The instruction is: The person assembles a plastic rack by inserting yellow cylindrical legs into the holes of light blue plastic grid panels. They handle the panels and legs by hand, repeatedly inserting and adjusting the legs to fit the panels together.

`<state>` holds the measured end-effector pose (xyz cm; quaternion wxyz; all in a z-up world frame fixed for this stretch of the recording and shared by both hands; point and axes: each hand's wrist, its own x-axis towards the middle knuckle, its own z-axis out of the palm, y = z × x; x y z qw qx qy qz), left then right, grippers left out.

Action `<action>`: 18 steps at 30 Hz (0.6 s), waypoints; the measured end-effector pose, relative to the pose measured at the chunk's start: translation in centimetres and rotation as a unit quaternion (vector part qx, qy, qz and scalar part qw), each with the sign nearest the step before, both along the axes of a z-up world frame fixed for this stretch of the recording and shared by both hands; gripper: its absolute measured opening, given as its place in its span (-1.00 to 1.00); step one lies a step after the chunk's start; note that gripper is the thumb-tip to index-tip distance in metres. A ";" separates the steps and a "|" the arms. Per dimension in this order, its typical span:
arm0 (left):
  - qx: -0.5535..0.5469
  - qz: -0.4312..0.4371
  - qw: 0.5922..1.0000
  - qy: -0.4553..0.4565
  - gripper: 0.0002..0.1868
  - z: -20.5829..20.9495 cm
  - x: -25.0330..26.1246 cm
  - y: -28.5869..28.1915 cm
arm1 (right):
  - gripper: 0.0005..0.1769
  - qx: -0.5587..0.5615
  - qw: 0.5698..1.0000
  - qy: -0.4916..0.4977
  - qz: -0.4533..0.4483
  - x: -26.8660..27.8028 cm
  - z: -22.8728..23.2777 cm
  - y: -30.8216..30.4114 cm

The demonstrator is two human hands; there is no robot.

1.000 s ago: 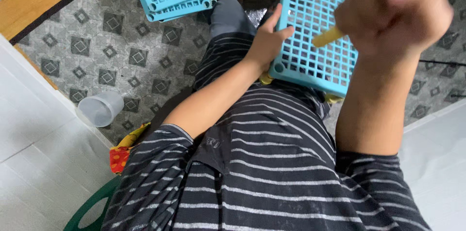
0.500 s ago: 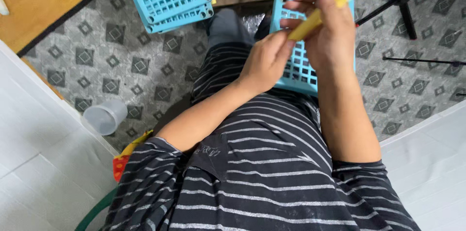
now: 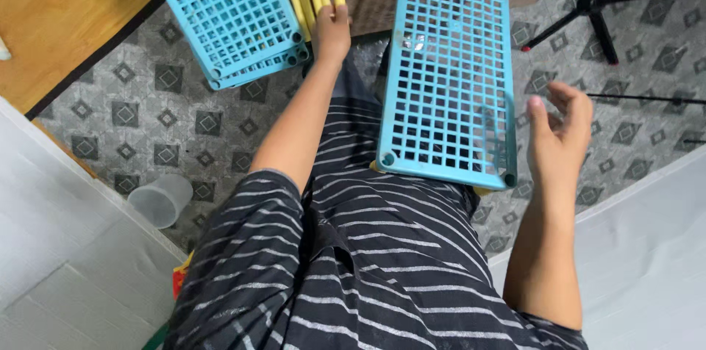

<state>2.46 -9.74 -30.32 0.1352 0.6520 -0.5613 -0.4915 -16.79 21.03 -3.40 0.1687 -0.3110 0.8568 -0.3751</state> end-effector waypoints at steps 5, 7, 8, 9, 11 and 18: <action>0.051 0.028 0.993 -0.100 -0.20 -1.4 -1.7 -2.6 | -0.60 0.062 0.993 -0.075 -0.068 -2.0 -2.7 4.1; 0.024 0.034 0.997 -0.069 -0.25 -1.6 -1.4 -1.8 | -0.51 0.068 0.980 -0.162 -0.092 -2.4 -3.3 4.3; 0.012 0.036 0.998 -0.055 -0.26 -1.7 -0.9 -1.0 | -0.46 0.076 0.964 -0.226 -0.116 -2.4 -3.6 4.2; 0.025 0.036 0.999 -0.018 -0.28 -1.6 -0.3 -0.3 | -0.40 0.085 0.943 -0.290 -0.138 -2.4 -3.8 3.9; 0.052 0.038 0.996 0.056 -0.32 -1.1 1.2 1.5 | -0.35 0.097 0.939 -0.315 -0.100 -2.1 -4.4 3.1; 0.281 -0.049 0.908 0.308 -0.44 9.2 7.9 7.3 | -0.42 0.075 0.936 -0.342 -0.032 0.0 -5.6 1.1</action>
